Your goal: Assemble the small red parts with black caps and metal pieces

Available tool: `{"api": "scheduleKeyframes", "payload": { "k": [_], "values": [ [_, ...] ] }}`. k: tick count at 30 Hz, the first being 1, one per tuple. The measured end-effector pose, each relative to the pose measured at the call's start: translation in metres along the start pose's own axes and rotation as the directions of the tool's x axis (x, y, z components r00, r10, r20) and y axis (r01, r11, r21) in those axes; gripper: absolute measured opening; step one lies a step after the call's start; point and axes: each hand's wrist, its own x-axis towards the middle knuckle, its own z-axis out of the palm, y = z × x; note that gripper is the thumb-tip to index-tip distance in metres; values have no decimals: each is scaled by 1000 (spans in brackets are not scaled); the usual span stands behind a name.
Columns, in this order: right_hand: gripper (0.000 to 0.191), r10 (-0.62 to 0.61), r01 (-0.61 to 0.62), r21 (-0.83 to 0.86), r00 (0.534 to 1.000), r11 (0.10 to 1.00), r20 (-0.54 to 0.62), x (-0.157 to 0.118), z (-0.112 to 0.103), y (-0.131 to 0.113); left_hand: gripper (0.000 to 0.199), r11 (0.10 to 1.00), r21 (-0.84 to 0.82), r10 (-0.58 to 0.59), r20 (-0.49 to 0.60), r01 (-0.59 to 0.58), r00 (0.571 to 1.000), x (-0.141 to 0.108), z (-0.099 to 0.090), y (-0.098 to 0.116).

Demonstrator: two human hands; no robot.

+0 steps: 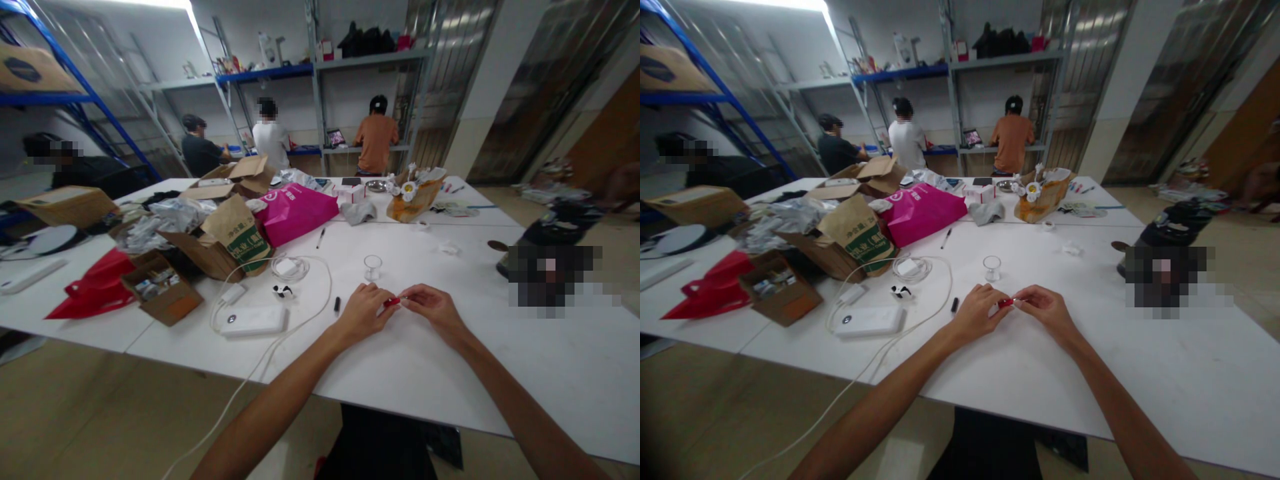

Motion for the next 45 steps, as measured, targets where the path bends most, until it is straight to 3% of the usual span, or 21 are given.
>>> {"api": "scheduleKeyframes", "payload": {
  "k": [7, 15, 31, 37, 40, 45],
  "values": [
    [32, -37, 37, 15, 999, 999, 6, 1, -3, 1, 28, 999, -51, -15, 20, 16, 1000, 1, 0, 2],
    [27, -52, 51, 58, 998, 997, 21, 3, -6, 9, 22, 971, -229, -58, 77, 74, 995, 1, -4, 7],
    [25, -16, 4, 127, 995, 992, 95, -1, -3, -8, 34, 763, -594, -106, 274, 255, 956, 4, -19, 15],
    [21, -33, 12, 143, 989, 990, 146, -2, -4, -7, 39, 725, -644, -107, 244, 243, 964, 5, -21, 12],
    [18, -43, 21, 151, 989, 988, 143, -2, -5, -6, 45, 641, -721, -98, 263, 263, 960, 6, -17, 10],
    [14, -40, 9, 184, 985, 983, 170, -4, -6, -6, 56, 368, -855, -93, 358, 366, 929, 7, -19, 15]
  ]
}}
